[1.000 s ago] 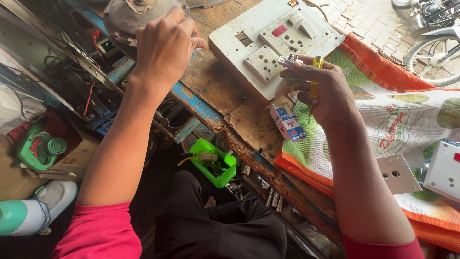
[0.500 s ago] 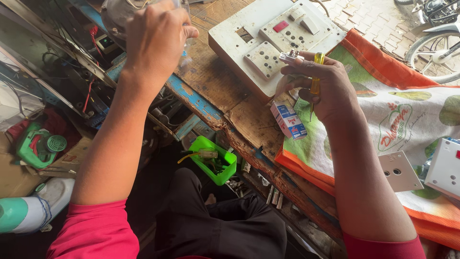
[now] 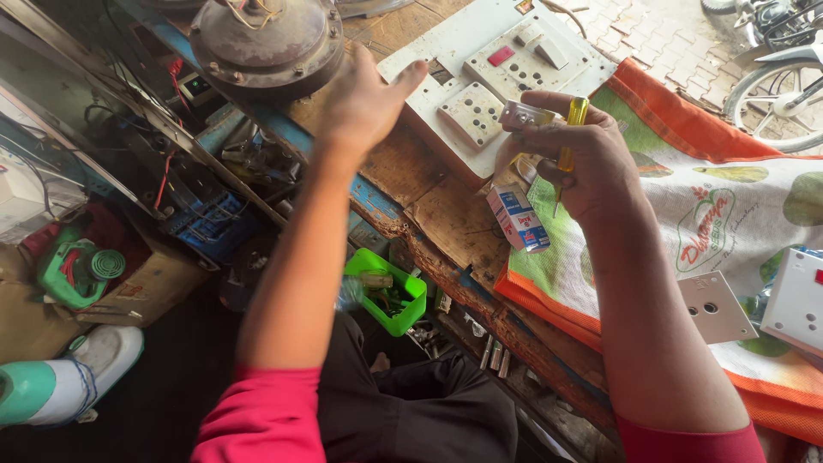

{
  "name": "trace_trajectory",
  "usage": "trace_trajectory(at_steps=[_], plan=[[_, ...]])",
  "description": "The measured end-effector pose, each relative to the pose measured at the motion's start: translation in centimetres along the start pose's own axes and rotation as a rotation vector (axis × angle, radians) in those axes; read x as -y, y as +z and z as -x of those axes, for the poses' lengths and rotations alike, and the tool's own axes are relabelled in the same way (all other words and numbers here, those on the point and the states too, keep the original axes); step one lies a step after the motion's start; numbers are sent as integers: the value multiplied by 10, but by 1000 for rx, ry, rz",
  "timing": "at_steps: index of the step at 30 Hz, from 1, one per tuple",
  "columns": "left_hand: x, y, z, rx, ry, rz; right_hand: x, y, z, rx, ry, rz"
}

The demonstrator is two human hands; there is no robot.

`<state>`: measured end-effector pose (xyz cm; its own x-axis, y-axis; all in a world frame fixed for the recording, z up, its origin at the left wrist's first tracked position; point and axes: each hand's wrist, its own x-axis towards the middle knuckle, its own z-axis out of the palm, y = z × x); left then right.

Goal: The person repairs electrical switch plates and sockets at a cluttered workbench. They use a screwdriver to unscrew and reassemble socket components on a wooden wiring box and white switch plates, handling wires and small parts from a green parts tray.

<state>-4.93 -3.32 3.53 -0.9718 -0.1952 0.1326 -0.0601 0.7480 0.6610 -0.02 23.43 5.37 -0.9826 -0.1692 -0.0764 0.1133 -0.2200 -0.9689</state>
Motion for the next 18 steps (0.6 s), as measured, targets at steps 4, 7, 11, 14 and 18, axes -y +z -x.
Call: trace_trajectory(at_steps=[4, 7, 11, 14, 18], plan=[[-7, 55, -21, -194, -215, 604, 0, 5, 3, -81, 20, 41], [-11, 82, -31, -412, -264, 1097, -2, 2, 2, -41, 22, 24], [-14, 97, -39, -503, -373, 1143, -8, -2, -3, -26, -130, 42], [-15, 104, -38, -466, -385, 1110, -10, -5, -4, -35, -258, 37], [-15, 109, -39, -414, -337, 1135, -9, -6, -3, -98, -314, 71]])
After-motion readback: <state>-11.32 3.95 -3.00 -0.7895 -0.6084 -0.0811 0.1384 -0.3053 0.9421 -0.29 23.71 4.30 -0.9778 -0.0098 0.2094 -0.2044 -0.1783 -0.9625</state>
